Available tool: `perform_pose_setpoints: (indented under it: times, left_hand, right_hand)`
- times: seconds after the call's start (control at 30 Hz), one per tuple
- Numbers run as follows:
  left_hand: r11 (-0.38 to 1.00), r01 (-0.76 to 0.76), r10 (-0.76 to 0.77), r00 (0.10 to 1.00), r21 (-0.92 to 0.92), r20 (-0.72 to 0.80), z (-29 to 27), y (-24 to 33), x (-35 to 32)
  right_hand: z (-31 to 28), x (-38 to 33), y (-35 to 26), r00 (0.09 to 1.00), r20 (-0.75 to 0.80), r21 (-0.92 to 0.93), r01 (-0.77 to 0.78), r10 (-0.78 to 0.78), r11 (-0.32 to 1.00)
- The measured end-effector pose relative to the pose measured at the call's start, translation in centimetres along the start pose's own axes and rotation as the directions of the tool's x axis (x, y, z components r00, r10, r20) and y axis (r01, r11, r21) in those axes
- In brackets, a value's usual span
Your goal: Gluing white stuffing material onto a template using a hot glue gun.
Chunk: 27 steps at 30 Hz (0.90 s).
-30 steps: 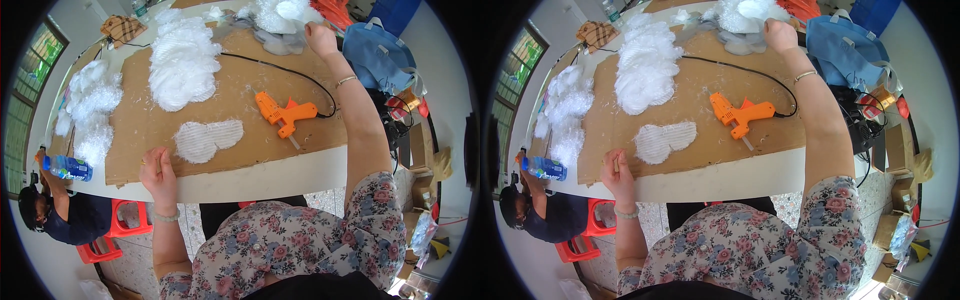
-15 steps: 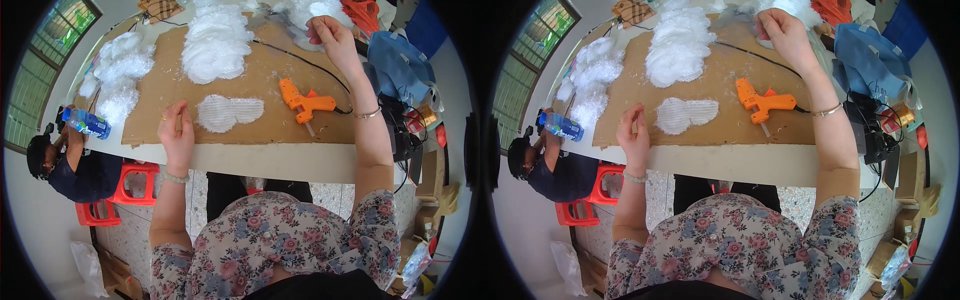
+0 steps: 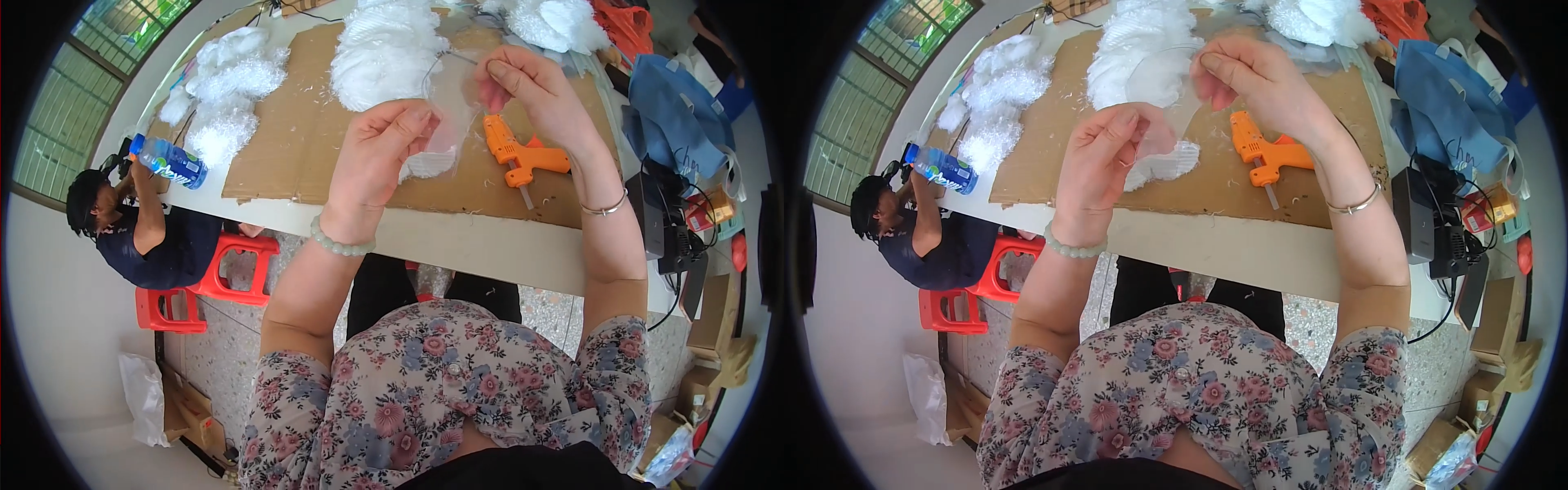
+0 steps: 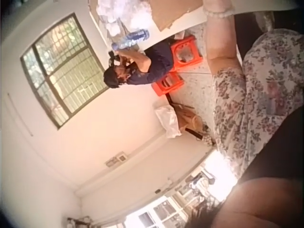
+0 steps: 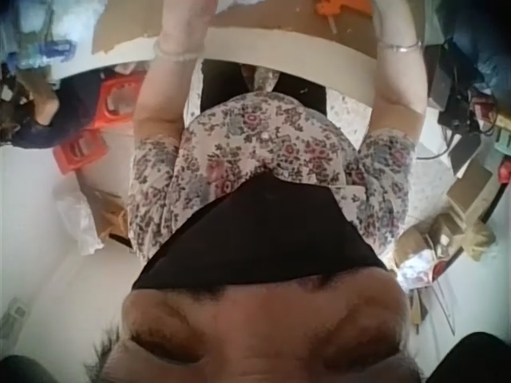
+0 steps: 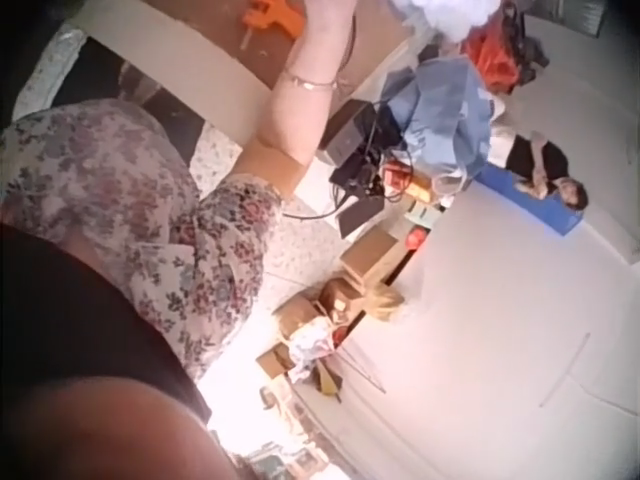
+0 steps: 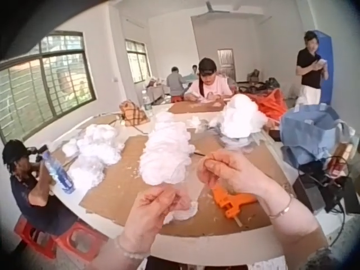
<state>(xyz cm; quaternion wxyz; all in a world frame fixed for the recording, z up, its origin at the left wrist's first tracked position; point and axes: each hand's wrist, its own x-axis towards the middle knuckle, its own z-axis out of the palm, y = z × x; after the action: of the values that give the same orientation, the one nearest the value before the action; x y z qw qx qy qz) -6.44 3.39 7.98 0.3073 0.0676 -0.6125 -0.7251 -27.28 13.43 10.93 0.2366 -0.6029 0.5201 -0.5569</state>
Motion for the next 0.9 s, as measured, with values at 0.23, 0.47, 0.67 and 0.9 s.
perform_pose_setpoints:
  times: [0.23,0.47,0.67,0.9]
  left_hand:
    - [0.978,-0.014,-0.008,0.995,-0.209,-0.103,2.1,-1.0,-1.1]
    - [0.996,-0.023,-0.014,0.915,-0.085,-0.403,-0.3,-2.2,-1.0]
    - [0.971,-0.160,0.013,0.779,-0.178,-0.627,-2.5,-1.9,-1.6]
    - [0.974,-0.174,0.058,0.808,-0.144,-0.586,-3.4,-2.5,-2.5]
  right_hand:
    - [-0.4,0.0,0.5,0.990,0.139,0.126,-0.020,0.002,0.992]
    - [1.2,0.3,0.6,0.997,-0.009,0.084,-0.075,0.076,0.994]
    - [-8.1,2.3,6.4,0.858,-0.499,0.157,0.229,-0.123,0.961]
    - [-14.0,-0.3,12.8,0.715,-0.488,-0.855,-0.277,-0.501,0.438]
